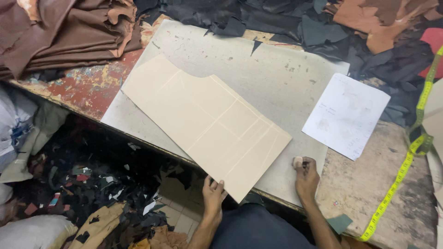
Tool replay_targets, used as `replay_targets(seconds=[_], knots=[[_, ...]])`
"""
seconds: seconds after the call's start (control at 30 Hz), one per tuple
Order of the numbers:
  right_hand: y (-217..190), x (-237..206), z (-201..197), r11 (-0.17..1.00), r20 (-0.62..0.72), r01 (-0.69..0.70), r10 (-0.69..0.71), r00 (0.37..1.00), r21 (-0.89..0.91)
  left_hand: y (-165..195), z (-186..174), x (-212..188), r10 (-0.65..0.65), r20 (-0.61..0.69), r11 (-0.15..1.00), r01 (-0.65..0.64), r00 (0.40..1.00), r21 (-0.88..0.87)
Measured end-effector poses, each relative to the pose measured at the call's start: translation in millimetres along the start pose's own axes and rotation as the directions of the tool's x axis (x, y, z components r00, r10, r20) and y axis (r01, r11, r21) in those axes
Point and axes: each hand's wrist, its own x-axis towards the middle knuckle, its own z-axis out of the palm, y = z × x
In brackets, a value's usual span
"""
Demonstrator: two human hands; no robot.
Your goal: The person measures paper garment pattern pieces laid on a work table using a yellow measuring tape, checking dimensions against a printed photo of a leather jacket. They reposition the tape across different pattern sections, smooth the paper flat, and stack the measured pattern pieces together at the end.
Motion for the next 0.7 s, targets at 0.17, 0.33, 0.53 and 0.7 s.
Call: replay_targets(seconds=[0.17, 0.33, 0.53, 0.7], knots=[[-24.2, -4.1, -2.6, 0.996, 0.009, 0.002, -0.003, 1.0, 0.095, 1.7, 56.9, -0.3, 0.099, 0.246, 0.979, -0.05, 0.964, -0.198], [-25.2, -7.9, -5.7, 0.999, 0.005, 0.002, -0.002, 1.0, -0.047, 24.7, 144.0, 7.6, 0.063, 0.458, 0.991, -0.002, 0.887, -0.132], [-15.5, -7.7, -5.2, 0.825, 0.013, 0.485, -0.504, 0.864, -0.291, 2.4, 197.0, -106.6, 0.027, 0.885, 0.953, -0.279, 0.465, 0.118], [-19.6, -8.3, -2.6, 0.998, 0.002, 0.068, -0.068, 0.998, -0.013, 15.2, 173.1, -191.8, 0.03, 0.994, 0.883, -0.463, -0.104, -0.075]])
